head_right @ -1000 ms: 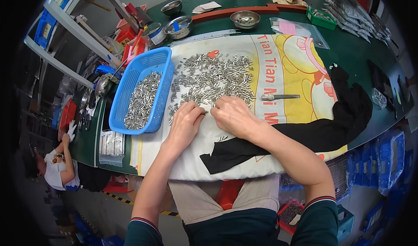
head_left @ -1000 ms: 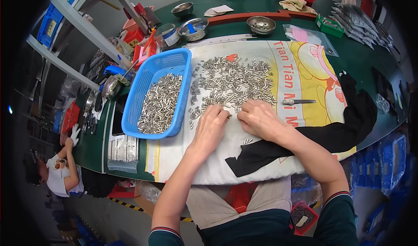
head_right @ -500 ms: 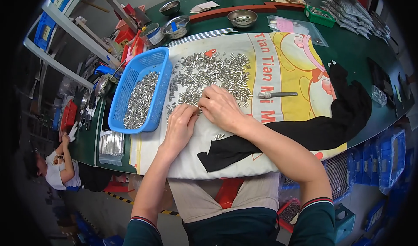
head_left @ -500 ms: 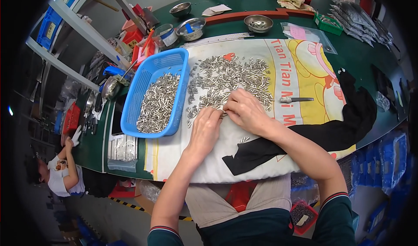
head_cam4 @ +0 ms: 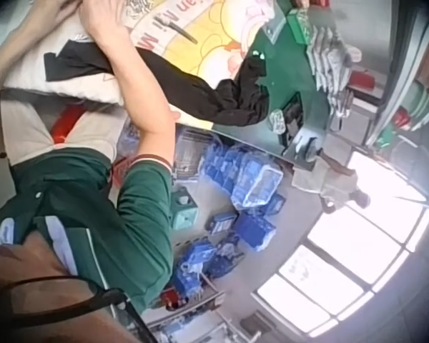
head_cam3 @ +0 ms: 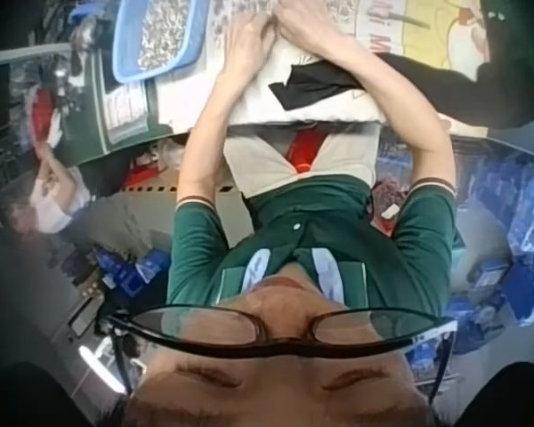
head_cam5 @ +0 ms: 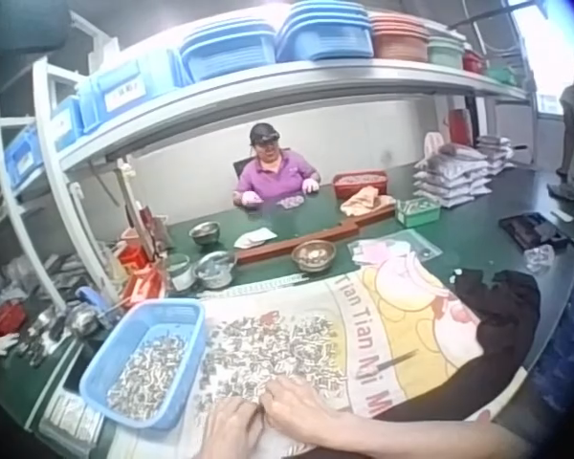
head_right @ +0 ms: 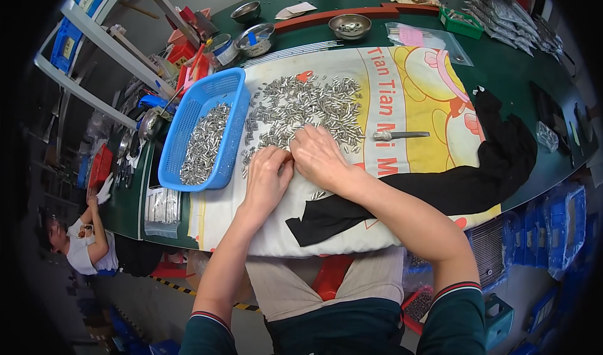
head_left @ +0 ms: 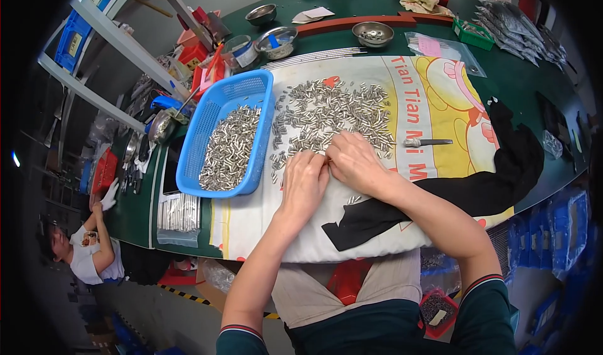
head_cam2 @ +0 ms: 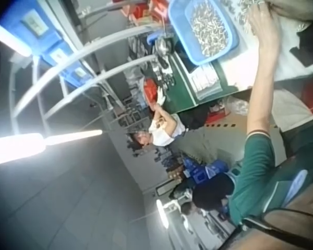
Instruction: Sorting and inspecting small metal components at a factory workbench.
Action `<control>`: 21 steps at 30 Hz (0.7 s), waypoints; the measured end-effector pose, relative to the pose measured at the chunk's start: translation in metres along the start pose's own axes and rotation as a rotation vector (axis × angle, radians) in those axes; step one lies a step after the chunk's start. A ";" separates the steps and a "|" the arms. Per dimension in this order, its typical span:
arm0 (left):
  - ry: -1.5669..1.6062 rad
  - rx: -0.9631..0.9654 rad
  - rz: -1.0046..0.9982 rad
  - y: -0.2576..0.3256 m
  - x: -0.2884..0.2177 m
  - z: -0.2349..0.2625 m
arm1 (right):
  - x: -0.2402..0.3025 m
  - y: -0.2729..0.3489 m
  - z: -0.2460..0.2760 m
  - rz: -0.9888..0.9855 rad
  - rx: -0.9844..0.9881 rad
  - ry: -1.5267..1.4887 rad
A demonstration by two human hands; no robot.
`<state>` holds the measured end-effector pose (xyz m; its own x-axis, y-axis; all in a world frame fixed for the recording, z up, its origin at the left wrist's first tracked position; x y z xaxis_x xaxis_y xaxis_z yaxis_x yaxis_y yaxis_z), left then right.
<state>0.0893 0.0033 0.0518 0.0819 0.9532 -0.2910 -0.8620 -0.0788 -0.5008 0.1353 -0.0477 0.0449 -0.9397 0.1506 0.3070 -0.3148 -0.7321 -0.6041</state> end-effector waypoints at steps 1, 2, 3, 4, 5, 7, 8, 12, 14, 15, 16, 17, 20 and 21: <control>-0.009 -0.009 0.003 0.000 0.002 -0.003 | 0.001 -0.001 0.005 0.027 -0.019 0.033; -0.008 -0.010 0.006 0.000 0.003 -0.004 | 0.002 -0.001 0.010 0.054 -0.037 0.066; -0.048 0.009 0.002 0.000 0.003 -0.006 | -0.004 -0.002 0.019 0.030 -0.051 0.032; -0.089 0.027 0.004 0.002 0.003 -0.008 | -0.008 -0.004 0.025 0.007 -0.019 0.001; -0.085 0.024 0.010 0.001 0.003 -0.008 | -0.013 -0.004 0.033 -0.017 0.014 -0.025; -0.227 0.060 -0.050 0.000 -0.004 -0.012 | -0.016 0.002 0.037 -0.023 0.050 0.008; -0.224 0.059 -0.048 0.000 -0.004 -0.013 | -0.018 0.005 0.033 -0.035 0.105 0.025; -0.283 0.111 -0.068 -0.002 -0.010 -0.018 | -0.011 0.012 0.024 -0.064 0.236 0.011; -0.291 0.125 -0.063 -0.001 -0.008 -0.020 | -0.009 0.015 0.016 -0.080 0.254 0.009; -0.280 0.110 -0.076 -0.002 -0.008 -0.020 | -0.008 0.018 0.012 -0.074 0.254 -0.023; -0.268 0.095 -0.090 -0.003 -0.008 -0.020 | -0.006 0.019 0.010 -0.068 0.255 -0.053; -0.269 0.095 -0.090 -0.003 -0.008 -0.020 | -0.004 0.018 0.012 -0.064 0.237 -0.035; -0.160 0.015 -0.106 -0.006 -0.017 -0.009 | -0.006 0.020 0.010 -0.079 0.242 0.016; -0.028 0.007 -0.063 -0.008 -0.018 -0.006 | -0.007 0.021 0.010 -0.082 0.241 0.018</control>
<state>0.0982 -0.0151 0.0561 0.1221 0.9639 -0.2366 -0.8593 -0.0167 -0.5113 0.1363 -0.0705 0.0380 -0.9152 0.2261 0.3336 -0.3510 -0.8540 -0.3841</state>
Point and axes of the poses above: each hand's wrist, its own y-axis away from the middle knuckle, its own z-axis out of the back of the hand, x = y × z, the point moved 10 cm from there along -y, towards the middle knuckle, and after that the axes turned 3 degrees about -y, right-handed, at the moved point
